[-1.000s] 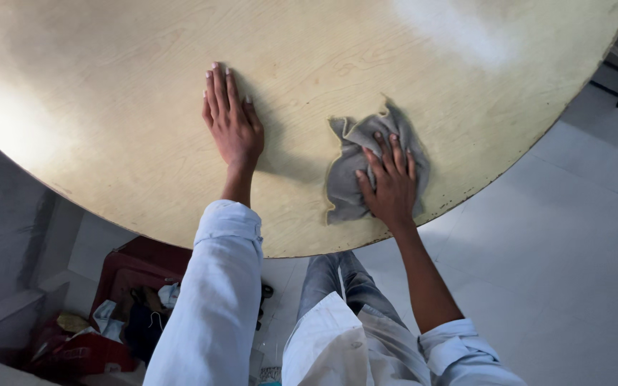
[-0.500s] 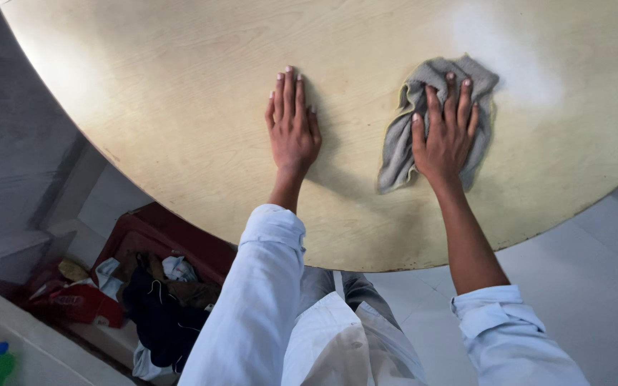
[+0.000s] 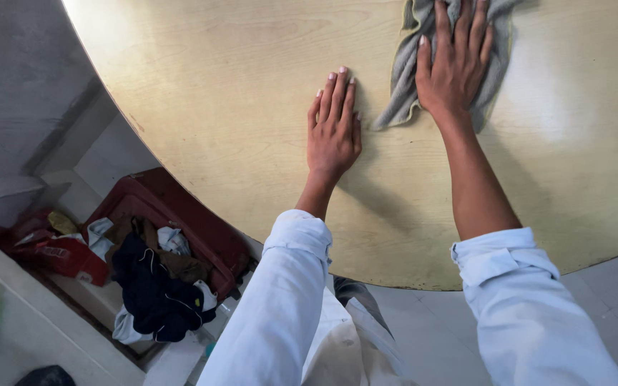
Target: The person wipes the surface of a large, round, light-colored wooden table using a grey cloth. A spray bottle is visible on the table but is not used during the clip. The person moves the cloth in circular and back-and-forth motions across the table surface.
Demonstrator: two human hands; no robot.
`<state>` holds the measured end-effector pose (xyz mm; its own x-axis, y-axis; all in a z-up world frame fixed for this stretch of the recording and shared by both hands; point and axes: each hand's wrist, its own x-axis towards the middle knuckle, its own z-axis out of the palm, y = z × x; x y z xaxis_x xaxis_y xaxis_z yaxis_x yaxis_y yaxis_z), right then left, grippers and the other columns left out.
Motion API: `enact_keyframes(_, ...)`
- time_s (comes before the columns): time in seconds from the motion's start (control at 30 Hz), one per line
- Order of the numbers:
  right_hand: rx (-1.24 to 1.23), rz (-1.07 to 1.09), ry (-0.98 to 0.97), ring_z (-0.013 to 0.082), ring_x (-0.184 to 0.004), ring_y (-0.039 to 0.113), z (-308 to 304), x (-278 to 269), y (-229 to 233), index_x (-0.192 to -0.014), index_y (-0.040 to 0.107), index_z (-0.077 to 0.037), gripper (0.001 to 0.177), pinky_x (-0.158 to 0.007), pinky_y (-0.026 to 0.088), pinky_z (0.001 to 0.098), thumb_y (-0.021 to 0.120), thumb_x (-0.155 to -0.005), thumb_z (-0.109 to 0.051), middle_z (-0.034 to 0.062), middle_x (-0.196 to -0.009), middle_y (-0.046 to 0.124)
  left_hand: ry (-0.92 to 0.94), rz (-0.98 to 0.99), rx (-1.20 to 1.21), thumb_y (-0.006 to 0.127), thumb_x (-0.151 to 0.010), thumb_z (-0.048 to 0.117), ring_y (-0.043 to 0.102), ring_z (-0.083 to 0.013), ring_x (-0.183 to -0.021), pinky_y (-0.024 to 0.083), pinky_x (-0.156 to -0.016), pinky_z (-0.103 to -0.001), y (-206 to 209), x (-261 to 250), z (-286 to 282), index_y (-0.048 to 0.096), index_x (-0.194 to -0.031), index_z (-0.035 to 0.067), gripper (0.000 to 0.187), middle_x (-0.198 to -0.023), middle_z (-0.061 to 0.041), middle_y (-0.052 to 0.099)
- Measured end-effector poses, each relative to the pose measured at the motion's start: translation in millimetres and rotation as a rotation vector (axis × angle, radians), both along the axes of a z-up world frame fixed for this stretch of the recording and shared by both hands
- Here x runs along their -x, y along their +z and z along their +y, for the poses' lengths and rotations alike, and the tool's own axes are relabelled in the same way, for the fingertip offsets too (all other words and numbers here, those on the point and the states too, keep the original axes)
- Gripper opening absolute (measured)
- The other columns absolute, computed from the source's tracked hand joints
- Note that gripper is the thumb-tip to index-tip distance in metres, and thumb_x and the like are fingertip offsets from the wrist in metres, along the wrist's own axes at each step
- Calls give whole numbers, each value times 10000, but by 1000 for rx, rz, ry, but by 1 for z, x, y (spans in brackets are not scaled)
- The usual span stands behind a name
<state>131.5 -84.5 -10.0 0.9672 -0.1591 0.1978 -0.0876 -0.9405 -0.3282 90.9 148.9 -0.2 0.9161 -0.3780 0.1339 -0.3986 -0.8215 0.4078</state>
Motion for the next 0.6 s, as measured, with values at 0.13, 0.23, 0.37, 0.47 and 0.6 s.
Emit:
enact_keyframes(0.13, 75, -31, 50, 491, -1523, 271, 5, -24, -17, -1598, 470, -21, 486, -1267, 149, 621, 497, -1201, -299, 301, -1619, 393, 3, -8, 22, 476, -1077, 212, 243, -232, -1611, 191, -1320, -430, -2, 0, 1, 374, -1602, 66, 554, -1717, -77, 273)
enact_keyframes(0.23, 121, -95, 96, 505, -1510, 290, 4, -19, -24, -1605, 467, 1, 484, -1261, 153, 619, 470, -1205, -271, 322, -1606, 411, -4, 6, 16, 476, -1075, 200, 242, -231, -1613, 190, -1320, -428, -3, 0, 0, 379, -1599, 66, 549, -1719, -79, 273)
enact_keyframes(0.37, 92, -19, 105, 485, -1543, 255, 19, 2, -17, -1646, 409, -28, 508, -1279, 151, 601, 475, -1222, -299, 319, -1629, 367, -10, -13, 19, 472, -1073, 176, 233, -227, -1618, 186, -1326, -427, -7, 1, 2, 371, -1614, 74, 559, -1725, -70, 270)
enact_keyframes(0.47, 56, 43, 86, 442, -1582, 206, 38, 30, -6, -1685, 349, -75, 548, -1292, 149, 584, 486, -1211, -314, 279, -1687, 291, -13, -31, 19, 469, -1069, 168, 229, -225, -1622, 185, -1331, -428, -11, 1, 2, 366, -1617, 86, 564, -1726, -68, 268)
enact_keyframes(0.6, 62, 76, 78, 376, -1623, 152, 57, 75, 0, -1708, 324, -140, 573, -1311, 162, 558, 493, -1192, -323, 176, -1756, 212, -28, -38, 6, 468, -1041, 155, 220, -238, -1622, 185, -1330, -430, -15, 0, 4, 355, -1625, 83, 599, -1724, -78, 266)
